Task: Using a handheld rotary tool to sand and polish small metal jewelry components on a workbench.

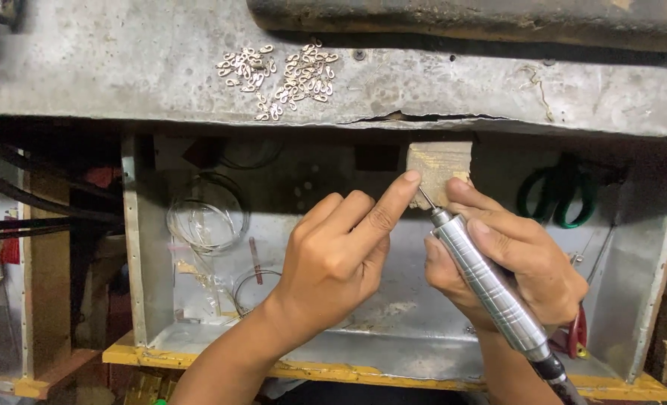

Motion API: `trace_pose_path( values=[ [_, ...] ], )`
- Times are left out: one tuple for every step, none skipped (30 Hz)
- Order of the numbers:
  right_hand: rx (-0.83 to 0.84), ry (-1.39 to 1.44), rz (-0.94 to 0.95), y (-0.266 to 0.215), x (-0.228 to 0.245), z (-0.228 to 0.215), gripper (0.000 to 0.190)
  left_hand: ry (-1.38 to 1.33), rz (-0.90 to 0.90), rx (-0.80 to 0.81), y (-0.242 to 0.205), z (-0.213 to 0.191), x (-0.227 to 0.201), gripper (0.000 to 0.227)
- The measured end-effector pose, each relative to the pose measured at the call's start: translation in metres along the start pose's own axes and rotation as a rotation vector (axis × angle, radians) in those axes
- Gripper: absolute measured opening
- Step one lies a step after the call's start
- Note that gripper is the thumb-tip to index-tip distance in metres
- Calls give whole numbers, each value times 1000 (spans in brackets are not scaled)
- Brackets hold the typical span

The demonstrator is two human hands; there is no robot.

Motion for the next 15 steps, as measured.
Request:
trace_pose_path(
  values=[
    [0, 0, -1, 0, 0, 0, 45, 0, 0, 0, 0, 0, 0, 48],
    [-5, -2, -1, 0, 1, 0, 44, 10, 3, 2, 0, 0, 0, 48],
    [-11, -4, -3, 0, 1, 0, 43, 20, 6, 4, 1, -1, 0, 48],
    [-12, -4, -4, 1, 2, 2, 43, 21, 7, 4, 0, -1, 0, 48],
    [-35, -18, 10, 2, 3, 3, 43, 31, 8, 10, 0, 0, 0, 47],
    [-58, -31, 23, 3, 4, 4, 44, 40, 9, 15, 0, 0, 0, 47],
    [-58, -31, 24, 2, 3, 2, 44, 41, 9, 16, -1, 1, 0, 47],
    [-29, -11, 15, 0, 1, 1, 46, 55, 6, 7, -2, 2, 1, 47],
    [-2, 7, 4, 0, 0, 0, 49, 71, 7, -4, -2, 3, 1, 47],
    [-5, 6, 2, 0, -2, -1, 49, 72, 10, -4, -2, 3, 1, 47],
    [22, 9, -4, 0, -4, -2, 49, 65, 8, 0, -2, 3, 1, 49],
    [49, 11, -9, 0, -6, -2, 50, 58, 7, 3, -3, 4, 1, 51],
    [48, 12, -8, 0, -2, 0, 50, 59, 6, 5, -3, 4, 1, 51],
    [-4, -11, 9, 0, 1, 1, 46, 68, 4, -1, -3, 4, 0, 51],
    [-58, -35, 23, 1, 4, 2, 42, 78, 4, -9, -3, 4, 0, 52]
  ],
)
Point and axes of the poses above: each hand's wrist, its own y-axis towards the middle knuckle, its own z-axis out of the palm, x = y × z, the point moved 3 cm from there along y, towards the middle knuckle, and after that the axes turned 7 degrees about x, right-handed, at the moved point
